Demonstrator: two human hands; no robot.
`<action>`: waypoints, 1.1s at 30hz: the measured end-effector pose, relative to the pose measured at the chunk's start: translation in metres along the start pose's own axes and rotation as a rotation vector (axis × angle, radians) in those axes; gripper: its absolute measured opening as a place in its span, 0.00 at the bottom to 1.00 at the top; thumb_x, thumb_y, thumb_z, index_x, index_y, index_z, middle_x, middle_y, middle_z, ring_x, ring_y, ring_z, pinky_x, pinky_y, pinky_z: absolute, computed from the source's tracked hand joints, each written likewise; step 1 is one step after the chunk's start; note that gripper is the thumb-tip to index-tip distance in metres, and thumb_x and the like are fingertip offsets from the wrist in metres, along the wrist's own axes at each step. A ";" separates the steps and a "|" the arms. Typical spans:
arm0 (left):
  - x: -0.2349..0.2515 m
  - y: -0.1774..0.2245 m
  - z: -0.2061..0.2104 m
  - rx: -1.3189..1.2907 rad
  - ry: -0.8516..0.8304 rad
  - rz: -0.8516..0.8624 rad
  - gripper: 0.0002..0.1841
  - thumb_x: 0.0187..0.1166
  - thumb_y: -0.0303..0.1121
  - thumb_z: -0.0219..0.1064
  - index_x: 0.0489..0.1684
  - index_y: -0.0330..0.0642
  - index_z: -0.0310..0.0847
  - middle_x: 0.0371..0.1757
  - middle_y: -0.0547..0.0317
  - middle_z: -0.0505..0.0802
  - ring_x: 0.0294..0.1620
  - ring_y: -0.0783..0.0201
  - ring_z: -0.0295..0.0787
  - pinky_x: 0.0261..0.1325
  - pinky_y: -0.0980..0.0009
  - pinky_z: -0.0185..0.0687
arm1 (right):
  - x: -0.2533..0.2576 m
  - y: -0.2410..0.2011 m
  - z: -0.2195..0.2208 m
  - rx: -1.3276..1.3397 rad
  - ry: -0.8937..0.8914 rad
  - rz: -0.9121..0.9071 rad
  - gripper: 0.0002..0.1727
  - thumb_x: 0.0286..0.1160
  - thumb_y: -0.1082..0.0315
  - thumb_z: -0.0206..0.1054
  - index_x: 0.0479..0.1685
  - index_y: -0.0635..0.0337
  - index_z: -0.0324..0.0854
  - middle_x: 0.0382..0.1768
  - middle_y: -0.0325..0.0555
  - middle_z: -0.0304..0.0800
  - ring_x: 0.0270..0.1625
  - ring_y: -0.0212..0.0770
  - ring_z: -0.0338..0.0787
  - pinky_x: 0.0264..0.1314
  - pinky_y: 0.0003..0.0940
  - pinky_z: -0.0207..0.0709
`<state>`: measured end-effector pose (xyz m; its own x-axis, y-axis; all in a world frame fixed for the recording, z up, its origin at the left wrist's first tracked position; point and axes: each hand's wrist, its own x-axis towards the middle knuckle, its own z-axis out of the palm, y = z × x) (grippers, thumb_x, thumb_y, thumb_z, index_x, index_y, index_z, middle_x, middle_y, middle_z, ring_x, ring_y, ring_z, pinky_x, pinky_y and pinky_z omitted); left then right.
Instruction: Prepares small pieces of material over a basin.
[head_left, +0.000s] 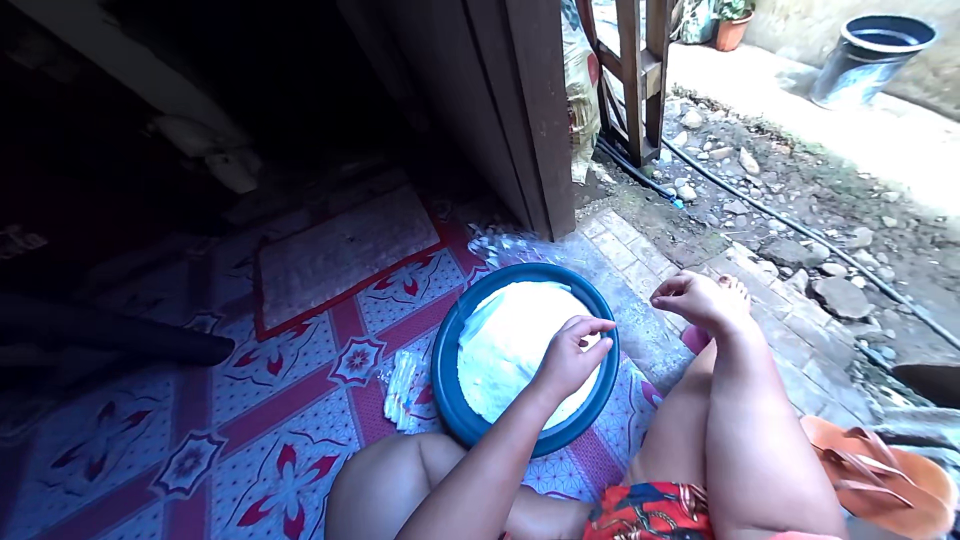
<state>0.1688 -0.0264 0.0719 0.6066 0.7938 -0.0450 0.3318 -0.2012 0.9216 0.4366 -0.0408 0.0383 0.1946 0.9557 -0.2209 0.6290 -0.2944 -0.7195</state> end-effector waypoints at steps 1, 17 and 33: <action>0.003 0.003 0.003 0.005 -0.019 -0.008 0.15 0.82 0.30 0.66 0.64 0.43 0.88 0.66 0.53 0.89 0.67 0.64 0.83 0.64 0.70 0.80 | -0.007 -0.005 -0.004 0.044 -0.024 -0.018 0.09 0.73 0.57 0.76 0.41 0.52 0.92 0.47 0.49 0.89 0.52 0.47 0.87 0.61 0.57 0.78; 0.064 0.002 0.046 0.127 -0.104 -0.064 0.13 0.87 0.35 0.61 0.49 0.36 0.91 0.52 0.51 0.95 0.58 0.64 0.90 0.68 0.61 0.80 | -0.022 -0.040 0.003 0.132 0.009 -0.185 0.06 0.72 0.63 0.77 0.29 0.49 0.90 0.43 0.41 0.85 0.46 0.38 0.82 0.50 0.44 0.76; 0.053 0.000 0.043 0.045 -0.085 -0.086 0.15 0.90 0.37 0.59 0.55 0.39 0.91 0.54 0.55 0.95 0.58 0.69 0.89 0.68 0.67 0.79 | -0.012 -0.054 0.016 0.284 0.121 -0.124 0.07 0.81 0.63 0.70 0.38 0.55 0.85 0.31 0.39 0.86 0.33 0.34 0.83 0.40 0.39 0.77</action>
<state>0.2317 -0.0092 0.0530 0.6327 0.7582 -0.1577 0.4166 -0.1615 0.8946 0.3888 -0.0366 0.0694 0.2286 0.9721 -0.0523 0.4218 -0.1473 -0.8946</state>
